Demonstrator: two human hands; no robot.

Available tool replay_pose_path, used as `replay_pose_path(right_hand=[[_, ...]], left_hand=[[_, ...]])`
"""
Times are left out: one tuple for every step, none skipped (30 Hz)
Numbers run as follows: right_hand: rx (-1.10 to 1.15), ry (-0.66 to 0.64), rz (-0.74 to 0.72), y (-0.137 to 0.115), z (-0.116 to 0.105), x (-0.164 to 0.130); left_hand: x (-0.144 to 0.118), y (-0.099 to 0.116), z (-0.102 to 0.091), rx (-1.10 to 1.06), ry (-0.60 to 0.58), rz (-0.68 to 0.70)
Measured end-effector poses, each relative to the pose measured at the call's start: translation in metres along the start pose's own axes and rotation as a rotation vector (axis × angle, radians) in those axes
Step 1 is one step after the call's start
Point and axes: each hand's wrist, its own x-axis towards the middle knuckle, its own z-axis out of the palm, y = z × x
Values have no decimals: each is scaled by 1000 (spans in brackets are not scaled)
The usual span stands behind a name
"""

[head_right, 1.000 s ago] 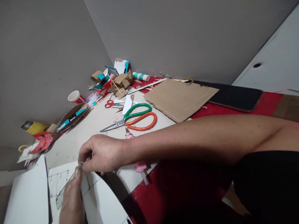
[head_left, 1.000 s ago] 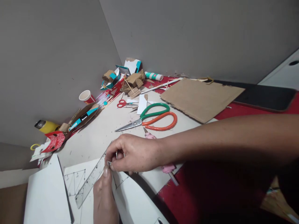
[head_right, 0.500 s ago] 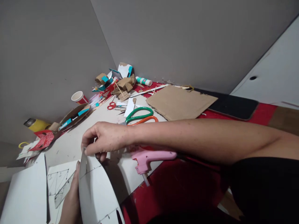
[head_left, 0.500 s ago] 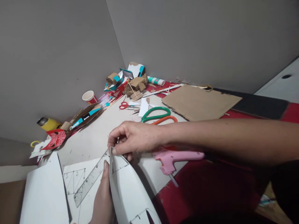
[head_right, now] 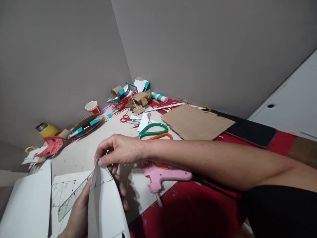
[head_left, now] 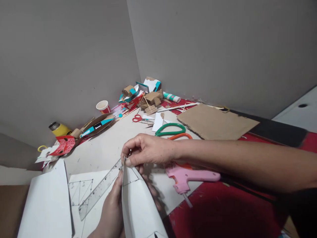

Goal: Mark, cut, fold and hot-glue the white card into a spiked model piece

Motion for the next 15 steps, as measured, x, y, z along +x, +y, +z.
replay_pose_path(right_hand=[[-7, 5, -8, 0, 0, 0], [-11, 6, -11, 1, 0, 1], [-12, 6, -12, 1, -1, 1], [-9, 6, -13, 2, -1, 2], [-2, 8, -12, 3, -2, 2], [8, 9, -10, 4, -2, 3], [18, 9, -6, 5, -3, 3], [29, 6, -3, 6, -3, 4], [41, 1, -4, 7, -4, 4], [50, -7, -7, 8, -4, 5], [56, -13, -14, 8, -5, 5], [60, -16, -20, 8, -5, 5], [63, -17, -27, 7, -5, 5], [63, -16, -35, 6, -5, 5], [62, -12, -44, 5, -5, 5]], left_hand=[[1, -1, -2, 5, 16, 4], [2, -1, -3, 11, 34, 5], [2, -1, -4, 19, 57, 6], [3, -1, -5, 29, 84, 8], [4, -1, -5, 41, 115, 11], [5, -1, -6, 54, 147, 14], [5, -1, -7, 68, 176, 20], [6, -1, -8, 85, 200, 28], [7, 0, -9, 103, 220, 39], [8, 0, -9, 121, 237, 53], [9, 0, -10, 138, 251, 69], [9, 0, -10, 151, 261, 81], [10, 0, -11, 162, 267, 93], [10, 0, -11, 171, 269, 103], [11, 0, -10, 178, 268, 113]])
